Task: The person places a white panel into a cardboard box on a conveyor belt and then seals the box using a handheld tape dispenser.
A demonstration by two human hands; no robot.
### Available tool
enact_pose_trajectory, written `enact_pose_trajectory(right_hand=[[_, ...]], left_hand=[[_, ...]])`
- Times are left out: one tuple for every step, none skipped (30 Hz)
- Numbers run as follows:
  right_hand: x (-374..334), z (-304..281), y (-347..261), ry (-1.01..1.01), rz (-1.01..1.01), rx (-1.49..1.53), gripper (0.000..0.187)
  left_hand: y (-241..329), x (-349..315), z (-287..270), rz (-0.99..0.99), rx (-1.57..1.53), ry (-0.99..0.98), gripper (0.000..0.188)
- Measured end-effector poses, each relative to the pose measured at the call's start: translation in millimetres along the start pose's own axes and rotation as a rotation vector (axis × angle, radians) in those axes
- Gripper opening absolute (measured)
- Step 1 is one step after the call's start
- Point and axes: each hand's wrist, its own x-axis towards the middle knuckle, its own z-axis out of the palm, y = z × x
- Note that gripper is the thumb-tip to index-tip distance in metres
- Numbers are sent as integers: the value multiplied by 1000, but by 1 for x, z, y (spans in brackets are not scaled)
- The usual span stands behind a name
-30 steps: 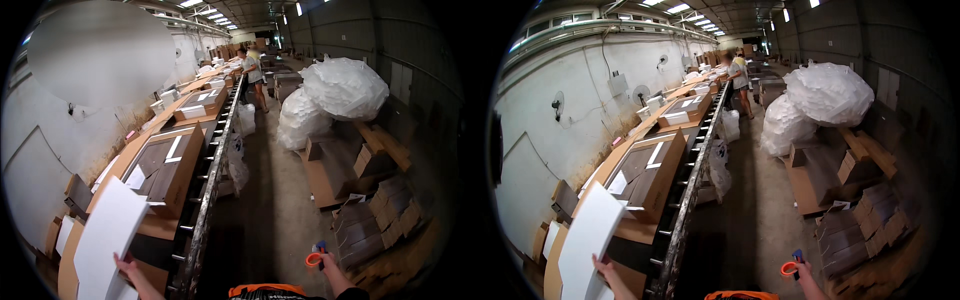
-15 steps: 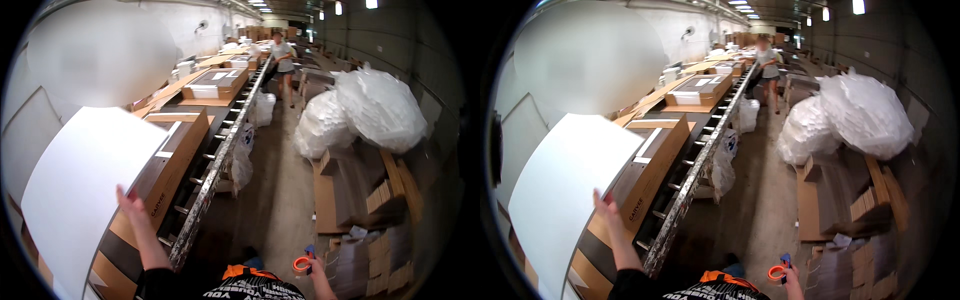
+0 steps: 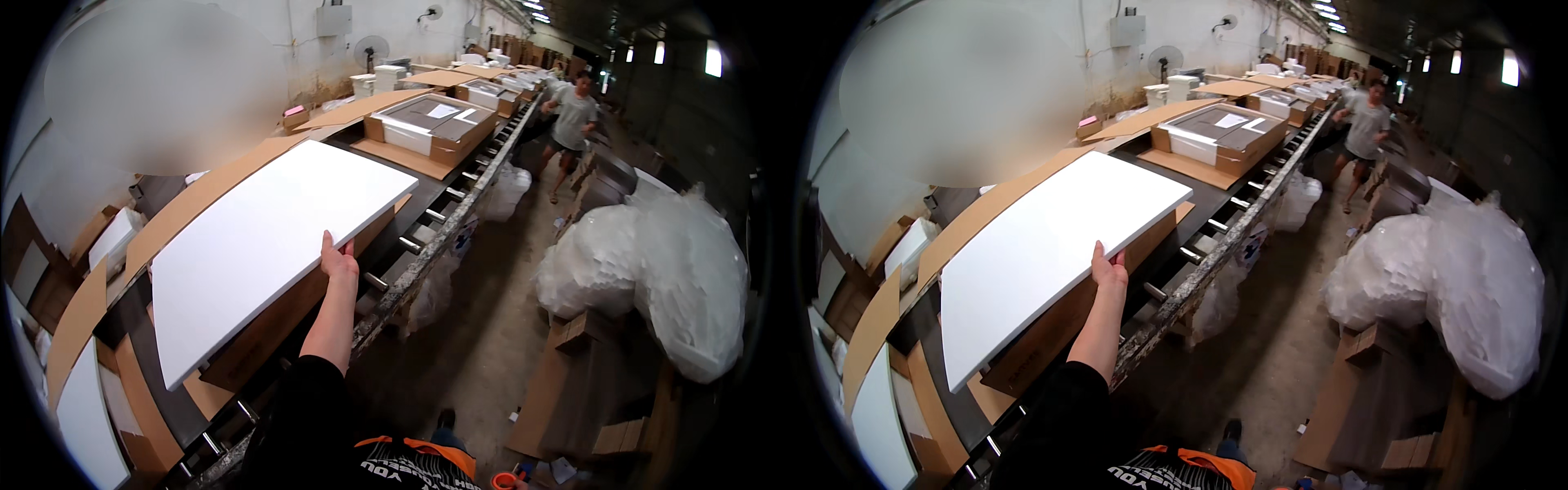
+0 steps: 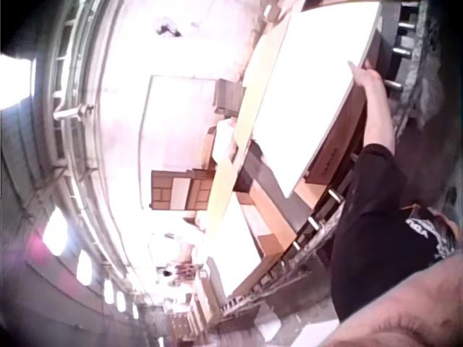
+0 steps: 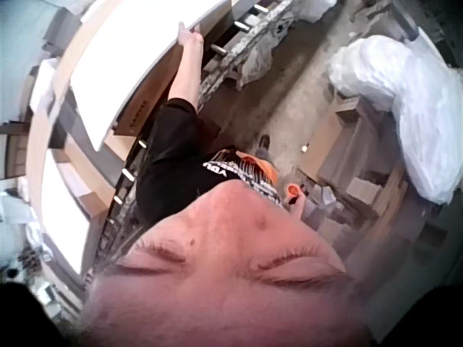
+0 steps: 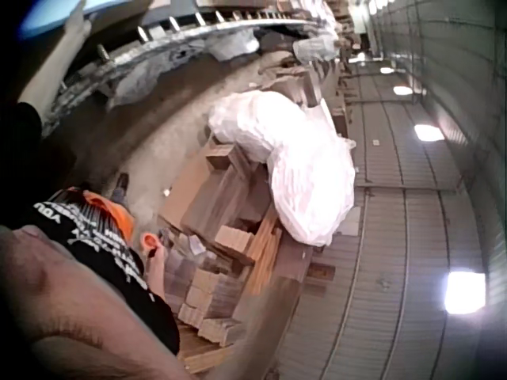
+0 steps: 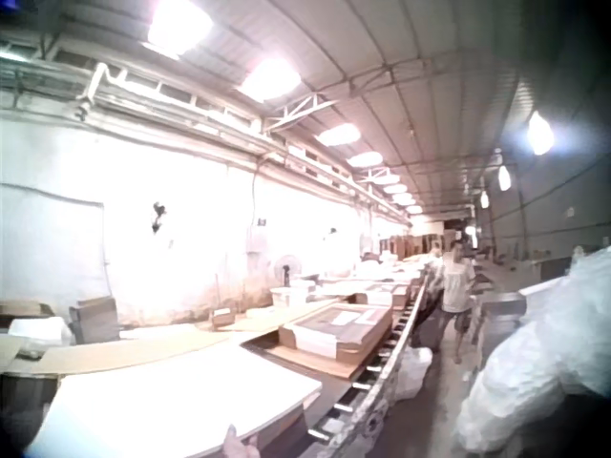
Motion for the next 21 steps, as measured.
enact_pose_trajectory(right_hand=[[14, 15, -8, -28, 8, -23, 45], [30, 33, -14, -66, 15, -49, 45], [46, 50, -22, -104, 22, -78, 45], [63, 68, -28, -150, 40, -118, 46], [80, 85, -35, -190, 53, -164, 46], [97, 109, -40, -252, 75, -211, 46], [114, 130, -51, -312, 91, -276, 46], [134, 146, -59, -347, 109, -317, 46], [154, 161, -68, -392, 122, -377, 46], [174, 186, -72, -466, 142, -449, 47], [201, 201, -76, -510, 159, -494, 47], [234, 214, -80, -552, 170, -530, 47], [285, 221, -83, -606, 193, -540, 47], [363, 228, -96, -683, 218, -504, 48], [331, 285, -80, -757, 130, -693, 49], [289, 345, -81, -886, 34, -871, 51], [249, 386, -87, -990, -54, -990, 55], [221, 415, -91, -1074, -151, -1069, 59], [197, 437, -89, -1166, -218, -1130, 64], [168, 453, -89, -1265, -247, -1169, 70], [169, 470, -75, -1371, -185, -1177, 70]], left_hand=[[-3, 12, 0, 10, 7, 5, 39], [-3, 26, 3, 26, 7, 8, 39], [-4, 48, 3, 16, 26, -15, 39], [1, 66, 5, 0, 99, -31, 41], [0, 78, 5, -6, 84, -79, 47], [9, 95, 4, -112, 113, -113, 58], [16, 100, -3, -209, 235, -48, 70], [5, 85, 6, -337, 326, 100, 75], [-3, 66, -1, -295, 438, -6, 66], [-1, 61, -18, -224, 681, -98, 58], [-9, 39, -25, -230, 722, -110, 54], [-12, 9, -27, -323, 666, -165, 51], [-11, -14, -38, -423, 631, -267, 51], [-10, -18, -62, -516, 612, -366, 56], [16, -54, -105, -388, 813, -354, 61], [54, -89, -153, -376, 927, -231, 64], [79, -126, -198, -374, 938, -98, 60], [99, -160, -235, -363, 940, 34, 58], [114, -194, -275, -309, 921, 221, 57], [124, -228, -322, -210, 797, 425, 58], [132, -257, -356, -87, 647, 582, 59]])
